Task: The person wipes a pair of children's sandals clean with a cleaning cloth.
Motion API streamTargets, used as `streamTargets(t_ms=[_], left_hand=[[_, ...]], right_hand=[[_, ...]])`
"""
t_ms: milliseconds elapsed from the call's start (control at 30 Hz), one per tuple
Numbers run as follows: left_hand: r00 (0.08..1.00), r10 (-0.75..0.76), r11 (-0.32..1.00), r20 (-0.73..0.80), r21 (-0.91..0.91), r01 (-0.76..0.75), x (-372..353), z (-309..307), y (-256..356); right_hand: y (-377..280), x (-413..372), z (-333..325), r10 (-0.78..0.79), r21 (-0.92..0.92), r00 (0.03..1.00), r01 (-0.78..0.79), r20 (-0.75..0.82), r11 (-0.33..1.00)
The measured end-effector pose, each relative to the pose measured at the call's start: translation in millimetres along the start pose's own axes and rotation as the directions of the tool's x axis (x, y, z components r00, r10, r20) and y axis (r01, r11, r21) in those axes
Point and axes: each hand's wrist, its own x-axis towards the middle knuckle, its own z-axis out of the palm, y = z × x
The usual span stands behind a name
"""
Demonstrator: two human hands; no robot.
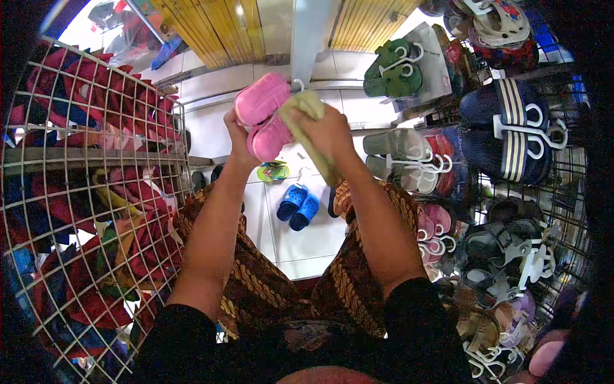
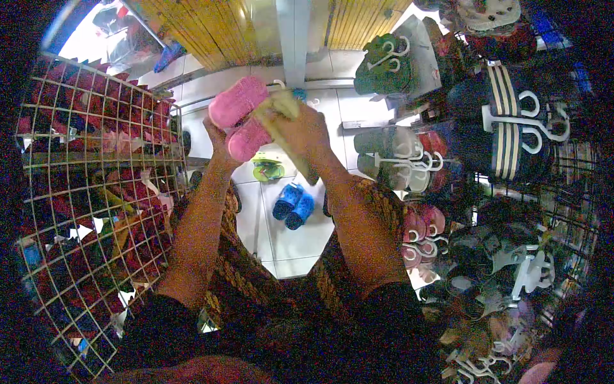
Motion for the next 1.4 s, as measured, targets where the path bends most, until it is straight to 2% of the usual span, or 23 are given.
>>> streamTargets(t_ms=[33, 100, 133, 167, 200, 267, 333, 400, 467, 500, 600, 700, 800, 833, 933, 1000, 1067, 1100, 1200, 1233, 1300, 1367, 1400], left_hand=[[0.992, 0.081, 0.985, 0.102, 0.143, -0.095, -6.8, 5.7, 3.8], [0.970, 0.165, 0.952, 0.177, 0.231, -0.203, -9.9, 11.6, 2.9], [0.973, 0.186, 0.959, 0.138, 0.189, -0.210, -8.9, 13.4, -0.2], [0.974, 0.183, 0.961, 0.132, 0.184, -0.206, -7.9, 12.4, -0.8], [0.975, 0.181, 0.963, 0.126, 0.178, -0.202, -7.2, 11.4, -1.5], [0.977, 0.124, 0.957, 0.173, 0.240, -0.164, -7.9, 3.7, -0.4], [0.973, 0.063, 0.945, 0.220, 0.300, -0.129, -5.9, -3.6, -0.1], [0.980, -0.061, 0.979, 0.191, 0.202, 0.022, 1.5, -9.0, -2.3], [0.957, -0.263, 0.958, 0.121, -0.083, 0.274, 10.7, -14.1, -6.9], [0.979, -0.203, 0.979, 0.030, -0.019, 0.204, 3.3, 4.2, -0.2], [0.938, -0.323, 0.946, 0.127, 0.038, 0.321, 12.9, -20.6, -9.0], [0.937, -0.315, 0.948, 0.148, 0.101, 0.303, 18.1, -27.5, -13.0], [0.964, -0.224, 0.970, 0.146, -0.063, 0.235, 17.1, -28.2, -14.0], [0.963, -0.223, 0.974, 0.153, -0.016, 0.228, 16.1, -28.9, -14.8], [0.955, -0.231, 0.969, 0.184, 0.134, 0.208, 15.1, -22.0, -12.0], [0.992, -0.071, 0.985, 0.108, 0.165, 0.053, 8.3, -8.7, -8.9], [0.975, -0.224, 0.974, -0.016, -0.033, 0.223, 12.2, -10.7, -6.2], [0.962, -0.187, 0.974, 0.199, 0.165, 0.156, 17.9, -28.1, -9.2], [0.937, -0.289, 0.956, 0.196, 0.103, 0.273, 17.7, -40.3, -22.4], [0.972, -0.177, 0.947, 0.154, 0.295, 0.126, 14.5, -29.8, -17.6], [0.986, -0.146, 0.954, 0.079, 0.273, 0.120, 16.7, -33.4, -19.7], [0.954, -0.289, 0.948, 0.081, 0.164, 0.273, 18.7, -45.1, -19.7], [0.945, -0.301, 0.947, 0.130, 0.157, 0.280, 17.9, -44.1, -20.6]], right_hand=[[14.0, 11.1, 4.0, 0.210, -0.067, 0.977, -0.213, -0.049, 0.975], [32.0, 15.3, 13.6, 0.062, 0.116, 0.996, -0.055, -0.058, 0.992], [36.1, 16.7, 17.0, -0.014, 0.205, 0.997, 0.028, -0.073, 0.978], [40.3, 14.2, 22.6, -0.028, 0.084, 0.995, 0.037, -0.099, 0.996], [37.0, 15.5, 21.1, 0.031, 0.115, 0.996, -0.020, -0.087, 0.993], [32.8, 17.7, 14.0, 0.152, 0.171, 0.987, -0.141, -0.052, 0.975], [23.5, 20.0, 3.3, 0.108, 0.100, 0.987, -0.096, -0.118, 0.990], [14.0, 13.8, -4.2, 0.035, 0.014, 0.986, -0.033, -0.161, 0.999], [11.5, 7.4, -0.8, 0.037, 0.044, 0.997, -0.034, -0.066, 0.998], [13.1, 7.2, 2.1, 0.008, 0.015, 0.999, -0.008, -0.051, 1.000], [18.9, 11.3, 1.5, 0.037, 0.013, 0.996, -0.036, -0.086, 0.999], [16.2, 10.5, -0.3, -0.003, 0.007, 0.999, 0.004, -0.053, 1.000], [12.6, 3.0, 0.3, -0.083, 0.035, 0.996, 0.082, 0.017, 0.996], [7.2, 4.5, -5.0, -0.009, 0.022, 1.000, 0.008, 0.013, 1.000], [13.2, 9.7, -5.9, 0.003, -0.004, 0.994, -0.004, -0.109, 1.000], [11.6, 6.0, -6.3, -0.101, 0.034, 0.995, 0.101, -0.008, 0.994], [6.6, -0.4, -6.6, -0.125, 0.102, 0.989, 0.117, 0.074, 0.988], [14.3, 5.7, -4.7, -0.032, 0.049, 0.999, 0.031, 0.027, 0.998], [17.3, 11.9, -4.0, -0.073, -0.005, 0.991, 0.073, -0.113, 0.997], [10.4, 5.9, -5.6, -0.124, -0.003, 0.990, 0.124, -0.070, 0.992], [11.5, 4.0, -1.2, -0.107, 0.040, 0.994, 0.107, -0.004, 0.993], [21.5, 11.8, -1.6, 0.005, 0.004, 0.999, -0.005, 0.041, 1.000], [18.2, 9.7, -3.5, 0.011, -0.016, 1.000, -0.011, -0.024, 1.000]])
